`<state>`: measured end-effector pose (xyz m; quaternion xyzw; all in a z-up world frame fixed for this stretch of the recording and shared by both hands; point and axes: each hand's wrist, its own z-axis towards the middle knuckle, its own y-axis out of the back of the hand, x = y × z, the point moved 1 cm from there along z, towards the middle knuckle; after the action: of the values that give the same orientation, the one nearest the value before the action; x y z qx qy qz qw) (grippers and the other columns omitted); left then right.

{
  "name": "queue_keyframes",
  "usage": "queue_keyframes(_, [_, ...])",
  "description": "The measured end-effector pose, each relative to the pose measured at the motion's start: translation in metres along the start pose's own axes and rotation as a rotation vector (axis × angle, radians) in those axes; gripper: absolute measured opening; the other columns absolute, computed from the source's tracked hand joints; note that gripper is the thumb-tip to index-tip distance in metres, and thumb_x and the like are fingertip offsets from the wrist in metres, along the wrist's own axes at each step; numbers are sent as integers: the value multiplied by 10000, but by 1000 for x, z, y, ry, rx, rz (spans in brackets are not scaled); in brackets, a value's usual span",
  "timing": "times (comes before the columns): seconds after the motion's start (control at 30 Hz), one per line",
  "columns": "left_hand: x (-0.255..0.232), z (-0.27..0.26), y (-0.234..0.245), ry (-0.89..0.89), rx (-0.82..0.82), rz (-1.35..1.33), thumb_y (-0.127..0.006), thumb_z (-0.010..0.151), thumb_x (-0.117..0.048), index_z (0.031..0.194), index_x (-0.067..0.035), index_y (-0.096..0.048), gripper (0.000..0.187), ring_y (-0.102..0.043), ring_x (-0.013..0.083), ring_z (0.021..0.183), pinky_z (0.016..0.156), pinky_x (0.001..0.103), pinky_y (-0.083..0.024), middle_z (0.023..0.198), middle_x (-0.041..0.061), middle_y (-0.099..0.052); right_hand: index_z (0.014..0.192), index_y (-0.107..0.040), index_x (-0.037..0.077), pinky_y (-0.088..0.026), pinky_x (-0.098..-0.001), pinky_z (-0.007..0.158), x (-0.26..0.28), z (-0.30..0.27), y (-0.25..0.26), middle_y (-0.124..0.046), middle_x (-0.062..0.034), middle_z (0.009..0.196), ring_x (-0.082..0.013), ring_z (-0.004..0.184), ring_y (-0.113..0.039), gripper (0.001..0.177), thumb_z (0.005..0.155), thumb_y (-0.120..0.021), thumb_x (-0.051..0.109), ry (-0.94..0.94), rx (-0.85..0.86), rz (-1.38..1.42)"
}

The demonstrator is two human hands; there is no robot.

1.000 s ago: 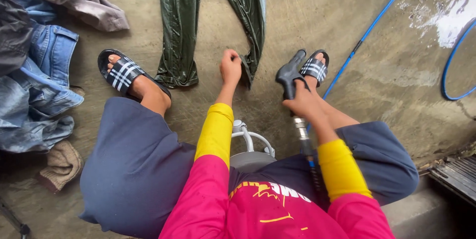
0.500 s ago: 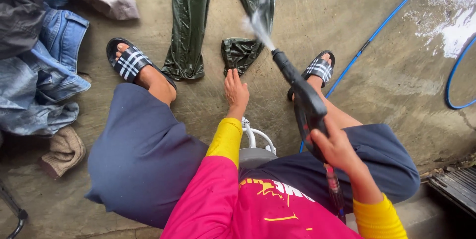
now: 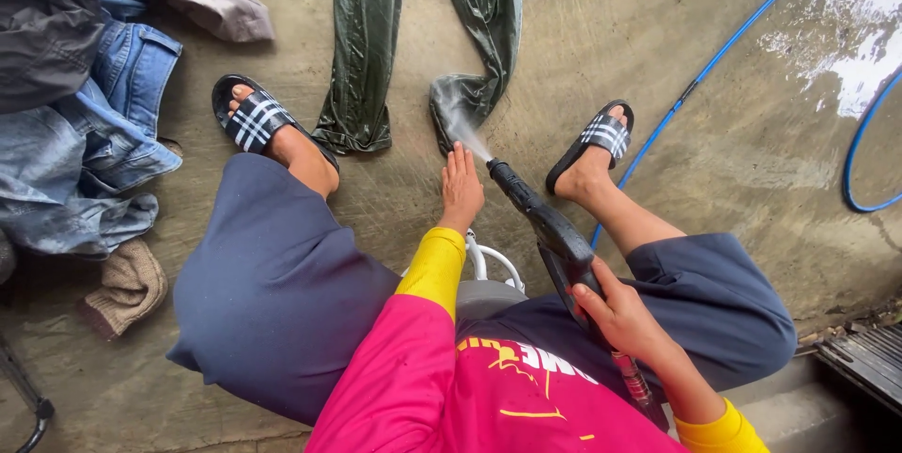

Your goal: Washing various items of clothing and blankets by spreading them on the floor and spraying them with a high-pressure water gun.

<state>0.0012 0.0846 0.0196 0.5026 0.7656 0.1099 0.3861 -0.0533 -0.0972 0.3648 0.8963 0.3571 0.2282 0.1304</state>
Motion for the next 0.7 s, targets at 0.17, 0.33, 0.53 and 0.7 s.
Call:
queue_keyframes(0.17, [-3,-8,13,-18,51,49,-665,949,-152,1614,-45,-229,803,-89,362,1596,1254,555,-174,1730,193,-24,1250,-603,183,-553,-363,687,41,-28,11,-799,-40,729,-186,697,-687,321,966,-564,328,0,3,42])
queue_keyframes(0.33, [-2,-8,2,-1,91,68,-491,975,9,1639,-110,-187,739,-112,360,1587,1248,551,-174,1735,154,-15,1086,-653,147,-518,-297,692,60,-45,17,-767,-14,747,-146,678,-637,245,985,-503,312,-41,10,75])
queue_keyframes(0.53, [2,-7,-12,-66,150,105,-554,940,-44,1620,-134,-242,754,-58,418,1585,1247,571,-167,1717,217,72,1095,-645,148,-507,-296,751,52,-38,12,-758,-22,765,-157,712,-643,203,994,-553,298,-176,23,14])
queue_keyframes(0.7, [4,-2,-13,-84,208,209,-410,1006,-104,1508,-68,-443,504,-58,407,1589,1255,587,-138,1716,214,-86,1005,-588,140,-492,-307,742,43,-30,6,-698,-21,717,-153,697,-587,181,1010,-558,318,-111,75,-29])
